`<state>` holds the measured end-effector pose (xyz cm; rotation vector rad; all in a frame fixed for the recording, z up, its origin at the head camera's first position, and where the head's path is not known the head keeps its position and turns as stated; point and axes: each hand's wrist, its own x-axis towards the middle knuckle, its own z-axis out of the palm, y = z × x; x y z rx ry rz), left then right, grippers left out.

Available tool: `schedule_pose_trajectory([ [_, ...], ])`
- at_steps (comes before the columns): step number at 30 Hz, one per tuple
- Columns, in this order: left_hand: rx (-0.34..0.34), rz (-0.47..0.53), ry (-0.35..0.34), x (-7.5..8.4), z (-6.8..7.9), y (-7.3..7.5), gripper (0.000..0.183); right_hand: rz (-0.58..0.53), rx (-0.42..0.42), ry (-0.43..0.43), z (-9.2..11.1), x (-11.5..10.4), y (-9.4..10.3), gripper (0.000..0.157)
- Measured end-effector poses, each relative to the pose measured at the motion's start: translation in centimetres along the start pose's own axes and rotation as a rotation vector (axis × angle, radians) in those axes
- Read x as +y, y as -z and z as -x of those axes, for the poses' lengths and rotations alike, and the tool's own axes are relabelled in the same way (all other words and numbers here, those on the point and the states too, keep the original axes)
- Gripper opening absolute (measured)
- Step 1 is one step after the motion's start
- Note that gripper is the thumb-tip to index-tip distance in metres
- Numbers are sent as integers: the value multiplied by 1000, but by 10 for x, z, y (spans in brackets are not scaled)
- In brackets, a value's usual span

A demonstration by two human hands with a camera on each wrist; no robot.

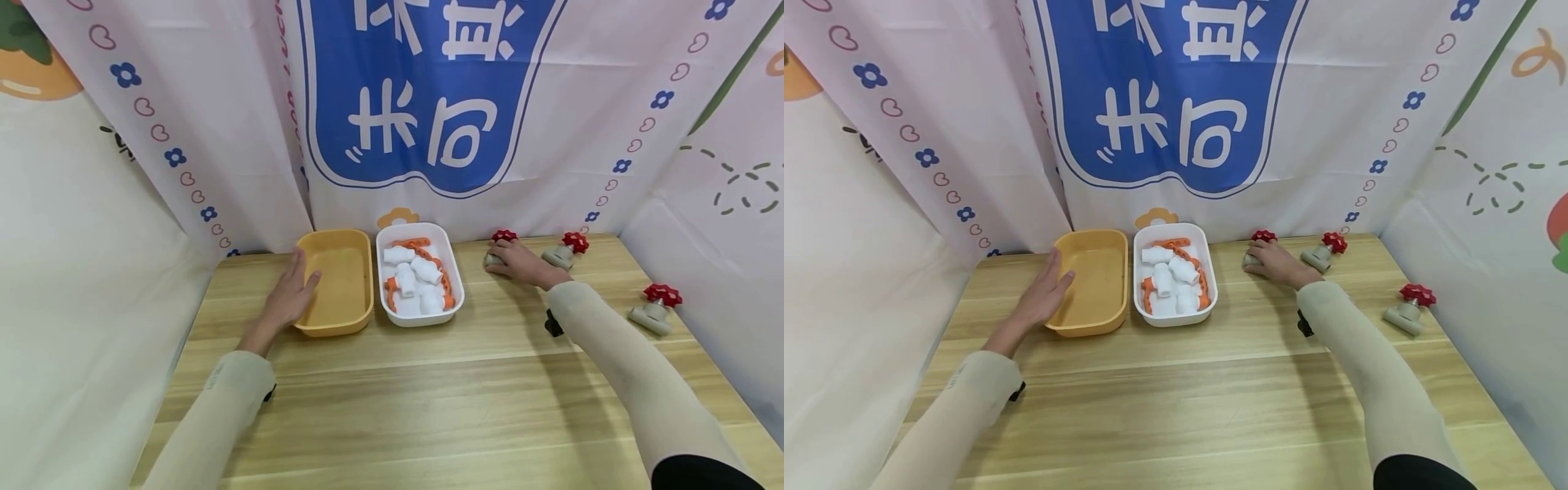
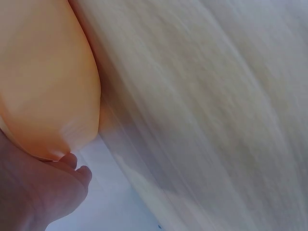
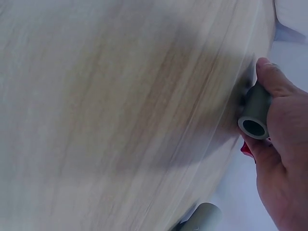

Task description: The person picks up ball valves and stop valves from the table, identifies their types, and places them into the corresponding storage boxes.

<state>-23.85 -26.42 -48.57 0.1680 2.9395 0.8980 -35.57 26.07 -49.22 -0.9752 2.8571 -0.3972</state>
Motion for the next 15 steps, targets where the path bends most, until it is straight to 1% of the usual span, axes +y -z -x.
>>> schedule_pose_trajectory([
  [7,12,21,-4,8,-3,-7,74,-11,23,10,5,0,4,38],
  [12,22,14,3,9,-4,-9,71,-26,8,-16,7,3,8,33],
  [15,22,8,9,10,-4,-8,70,-10,8,-10,8,5,11,30],
])
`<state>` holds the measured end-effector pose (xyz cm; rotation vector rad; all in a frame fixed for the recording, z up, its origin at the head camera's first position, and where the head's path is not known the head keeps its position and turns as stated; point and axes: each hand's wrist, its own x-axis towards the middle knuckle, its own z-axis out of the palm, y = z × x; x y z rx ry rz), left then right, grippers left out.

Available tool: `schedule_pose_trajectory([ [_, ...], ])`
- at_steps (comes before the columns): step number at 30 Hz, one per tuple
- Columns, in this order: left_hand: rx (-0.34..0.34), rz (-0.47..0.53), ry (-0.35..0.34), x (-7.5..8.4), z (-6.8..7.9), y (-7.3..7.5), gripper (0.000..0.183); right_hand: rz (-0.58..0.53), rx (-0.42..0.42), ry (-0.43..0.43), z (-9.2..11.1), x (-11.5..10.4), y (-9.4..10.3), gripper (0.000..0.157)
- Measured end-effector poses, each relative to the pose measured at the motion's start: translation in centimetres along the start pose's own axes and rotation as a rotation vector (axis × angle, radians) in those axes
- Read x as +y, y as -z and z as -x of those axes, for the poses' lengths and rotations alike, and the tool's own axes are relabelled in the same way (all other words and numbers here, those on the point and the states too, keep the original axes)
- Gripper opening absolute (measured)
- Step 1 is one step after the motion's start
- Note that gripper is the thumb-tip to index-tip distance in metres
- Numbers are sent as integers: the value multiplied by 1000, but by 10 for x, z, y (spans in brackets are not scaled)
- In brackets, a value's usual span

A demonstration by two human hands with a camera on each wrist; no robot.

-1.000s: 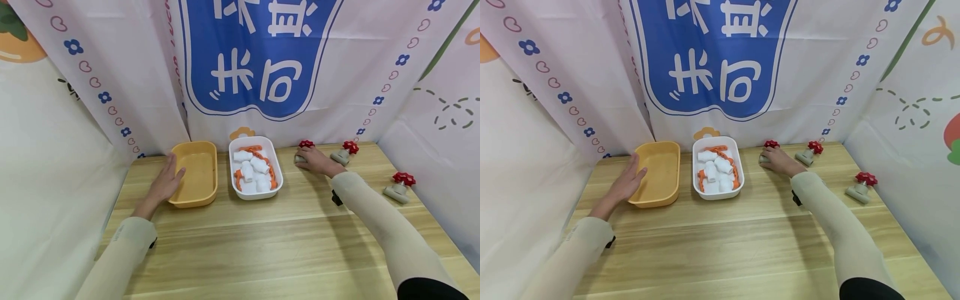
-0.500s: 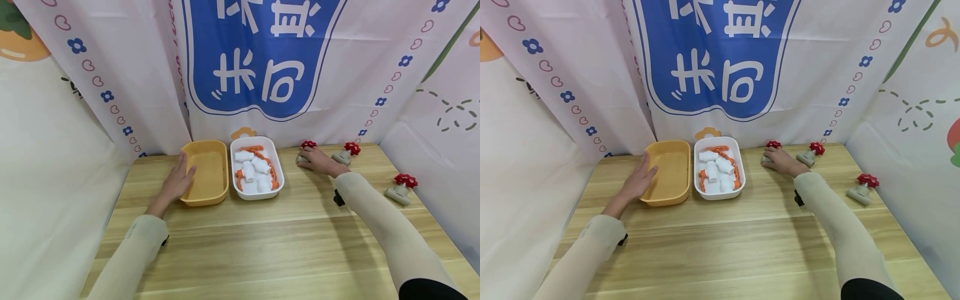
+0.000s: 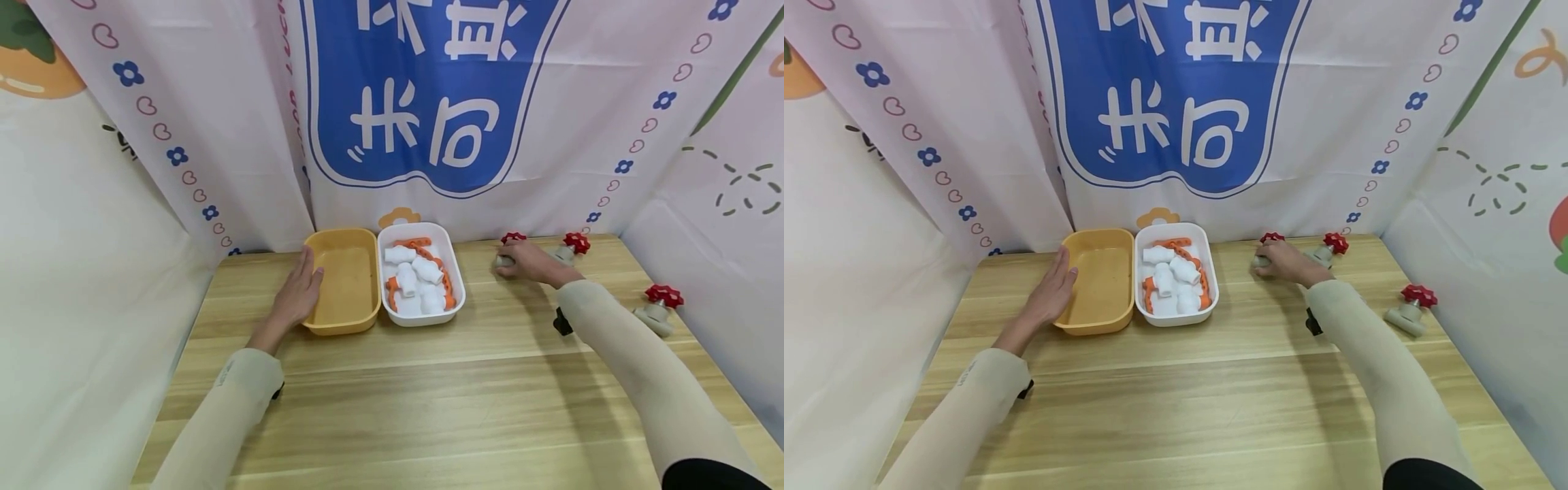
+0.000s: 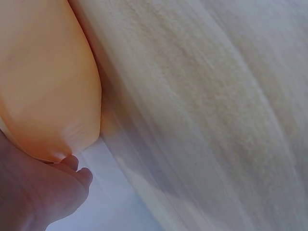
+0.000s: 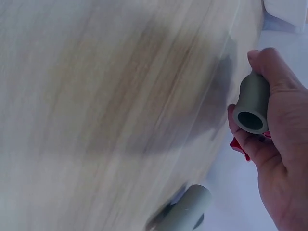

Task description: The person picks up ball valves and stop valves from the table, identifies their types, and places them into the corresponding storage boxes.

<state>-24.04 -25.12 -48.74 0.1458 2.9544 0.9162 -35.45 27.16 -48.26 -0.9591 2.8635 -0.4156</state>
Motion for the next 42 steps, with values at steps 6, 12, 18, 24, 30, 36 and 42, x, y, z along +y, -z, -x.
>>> schedule_pose_trajectory([
  [6,-5,2,-3,1,1,0,72,34,14,50,3,-4,11,29],
  [12,-9,3,-12,2,2,1,70,52,37,80,2,-11,20,23],
  [18,-20,10,-24,3,2,3,69,43,45,107,-1,-21,32,24],
  [24,-21,13,-18,3,2,3,71,50,48,114,-6,-36,44,22],
  [30,-12,13,-9,2,2,2,71,31,74,100,-10,-52,53,27],
  [36,-15,8,-13,2,3,2,70,53,106,170,-16,-65,58,25],
  [42,-20,22,-30,2,2,2,68,63,98,202,-25,-81,64,22],
])
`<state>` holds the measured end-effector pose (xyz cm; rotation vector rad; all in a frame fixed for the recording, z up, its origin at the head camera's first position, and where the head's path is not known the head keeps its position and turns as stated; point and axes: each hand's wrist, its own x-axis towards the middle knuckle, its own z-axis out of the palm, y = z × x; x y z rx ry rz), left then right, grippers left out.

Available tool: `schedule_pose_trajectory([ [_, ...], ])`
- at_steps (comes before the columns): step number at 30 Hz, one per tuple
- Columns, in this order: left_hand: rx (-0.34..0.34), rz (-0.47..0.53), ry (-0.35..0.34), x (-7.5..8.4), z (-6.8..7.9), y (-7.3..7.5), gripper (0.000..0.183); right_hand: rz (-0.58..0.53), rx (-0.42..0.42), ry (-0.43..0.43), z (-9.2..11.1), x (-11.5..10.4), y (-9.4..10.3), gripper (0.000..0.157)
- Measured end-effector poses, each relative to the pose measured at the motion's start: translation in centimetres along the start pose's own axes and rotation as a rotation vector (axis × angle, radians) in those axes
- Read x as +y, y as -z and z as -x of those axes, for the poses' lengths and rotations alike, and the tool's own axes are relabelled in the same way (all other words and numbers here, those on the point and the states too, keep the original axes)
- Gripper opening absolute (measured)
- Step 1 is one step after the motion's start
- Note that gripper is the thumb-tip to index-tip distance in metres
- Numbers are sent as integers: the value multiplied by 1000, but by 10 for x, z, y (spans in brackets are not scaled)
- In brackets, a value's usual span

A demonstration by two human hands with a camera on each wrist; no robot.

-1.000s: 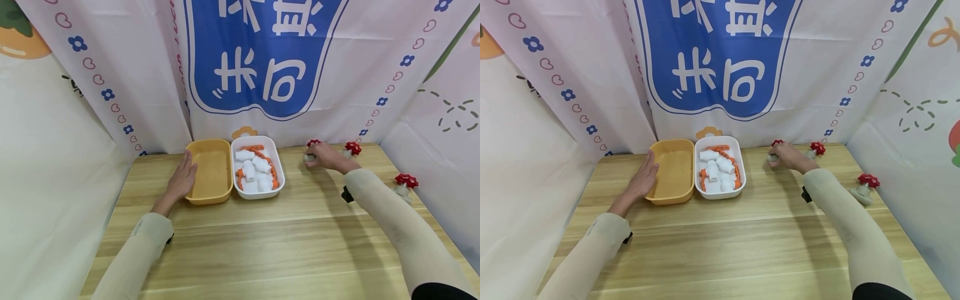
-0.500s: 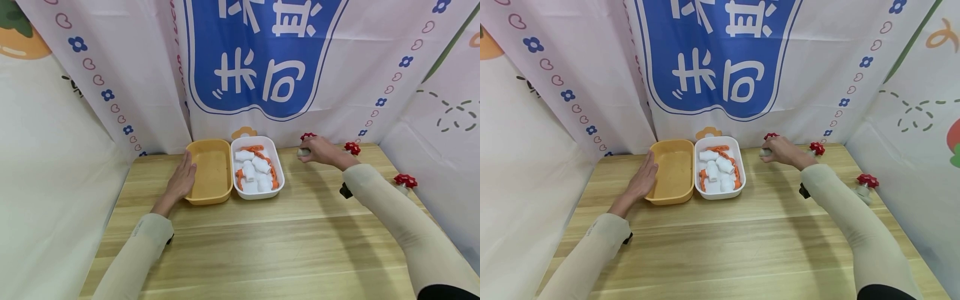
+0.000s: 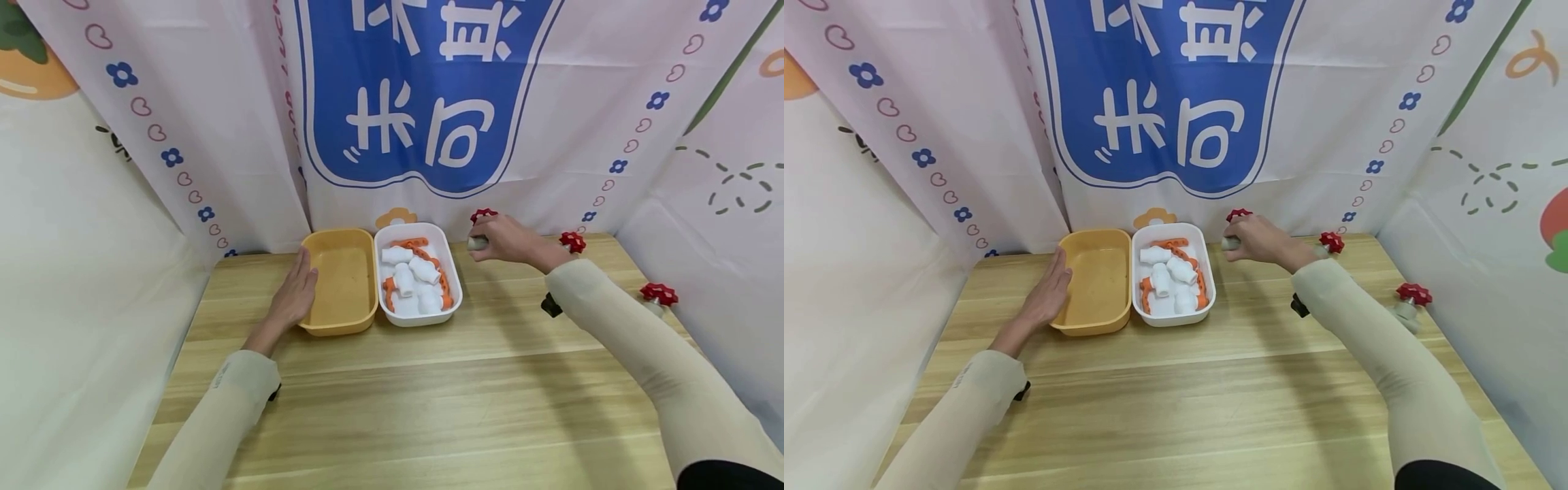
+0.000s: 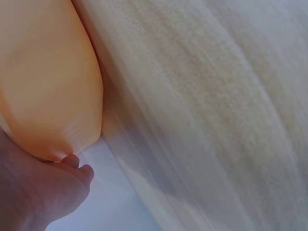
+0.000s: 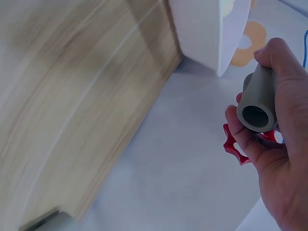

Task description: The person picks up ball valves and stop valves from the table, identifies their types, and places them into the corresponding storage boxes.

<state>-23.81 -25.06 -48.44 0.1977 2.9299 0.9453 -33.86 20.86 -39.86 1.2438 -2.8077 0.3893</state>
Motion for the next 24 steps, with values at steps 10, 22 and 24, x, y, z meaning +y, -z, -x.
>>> schedule_pose_trajectory([
  [10,-6,22,3,0,-2,6,65,11,-42,27,-31,-25,5,32],
  [22,-3,20,8,-1,-19,15,64,-6,-80,99,-64,-57,12,29],
  [24,-5,23,0,-4,-21,15,64,-16,-83,115,-70,-63,11,28],
])
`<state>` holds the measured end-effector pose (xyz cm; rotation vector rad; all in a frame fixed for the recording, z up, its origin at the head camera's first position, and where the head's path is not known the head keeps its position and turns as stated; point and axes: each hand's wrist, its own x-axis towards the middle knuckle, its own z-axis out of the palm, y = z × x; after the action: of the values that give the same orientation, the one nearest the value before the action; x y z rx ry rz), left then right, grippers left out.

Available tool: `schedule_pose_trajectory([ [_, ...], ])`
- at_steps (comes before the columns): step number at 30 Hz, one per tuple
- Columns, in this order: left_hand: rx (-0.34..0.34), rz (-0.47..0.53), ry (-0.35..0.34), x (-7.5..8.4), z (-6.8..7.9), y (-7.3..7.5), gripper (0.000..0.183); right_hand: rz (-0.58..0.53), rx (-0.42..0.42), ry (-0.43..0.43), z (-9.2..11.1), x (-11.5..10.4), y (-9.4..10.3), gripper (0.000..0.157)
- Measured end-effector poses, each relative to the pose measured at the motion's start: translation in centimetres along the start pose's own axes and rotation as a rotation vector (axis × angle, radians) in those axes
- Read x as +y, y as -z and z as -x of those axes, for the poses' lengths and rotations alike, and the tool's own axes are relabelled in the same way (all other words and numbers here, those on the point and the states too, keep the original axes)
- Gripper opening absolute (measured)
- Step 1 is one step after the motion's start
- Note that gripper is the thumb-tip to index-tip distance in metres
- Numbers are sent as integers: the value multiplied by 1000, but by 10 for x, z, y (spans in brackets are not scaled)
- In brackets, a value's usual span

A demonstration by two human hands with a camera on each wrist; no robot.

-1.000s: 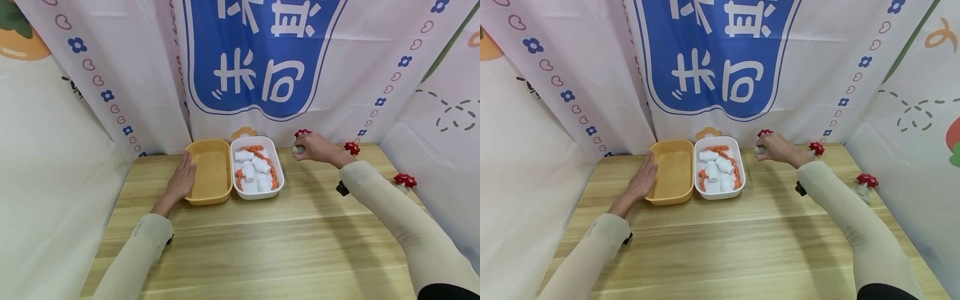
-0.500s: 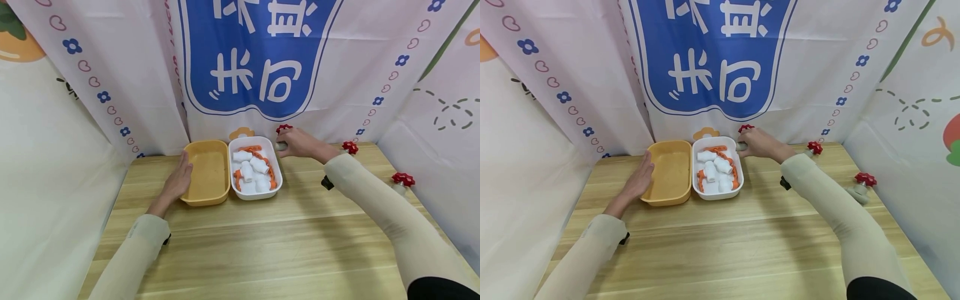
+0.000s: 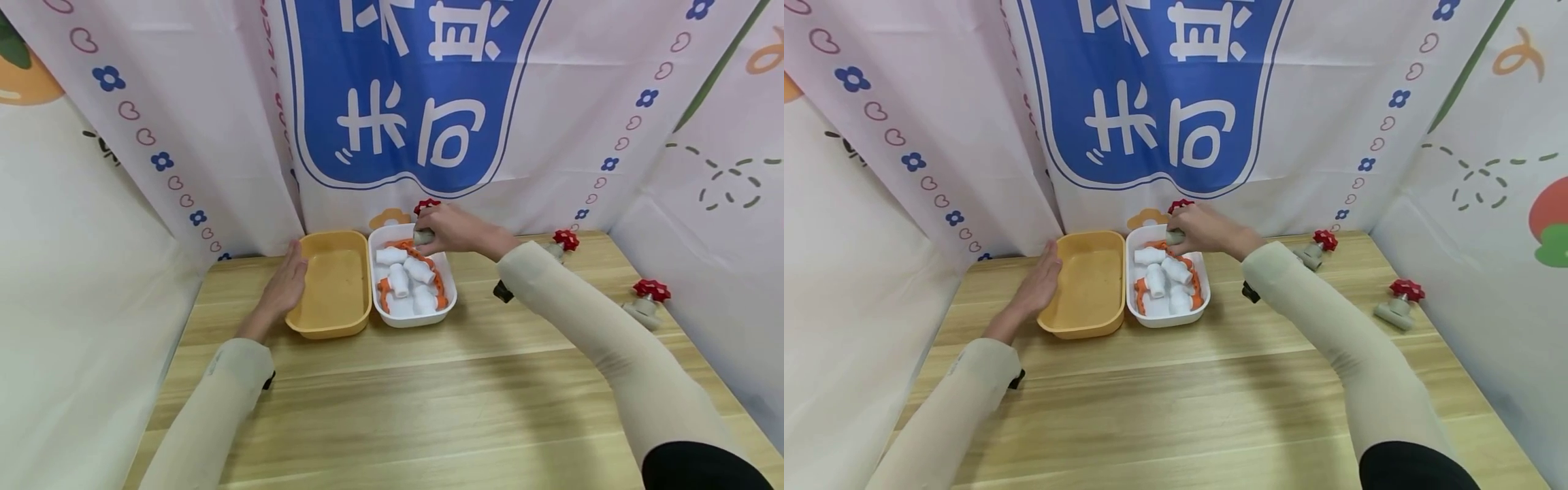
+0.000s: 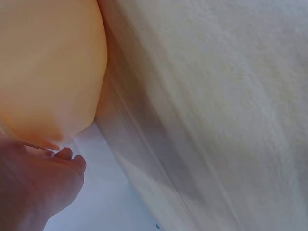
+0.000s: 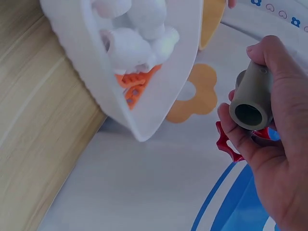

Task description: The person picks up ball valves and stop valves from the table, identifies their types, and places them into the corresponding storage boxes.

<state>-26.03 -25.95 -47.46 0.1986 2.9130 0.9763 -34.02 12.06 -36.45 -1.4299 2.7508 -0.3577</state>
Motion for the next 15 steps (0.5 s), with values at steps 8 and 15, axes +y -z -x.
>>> schedule_pose_trajectory([
  [8,5,22,-33,-7,-3,-1,68,-39,-36,72,-28,-22,-3,24],
  [15,1,73,-39,-8,-5,-4,63,-51,-73,97,-53,-40,-6,27],
])
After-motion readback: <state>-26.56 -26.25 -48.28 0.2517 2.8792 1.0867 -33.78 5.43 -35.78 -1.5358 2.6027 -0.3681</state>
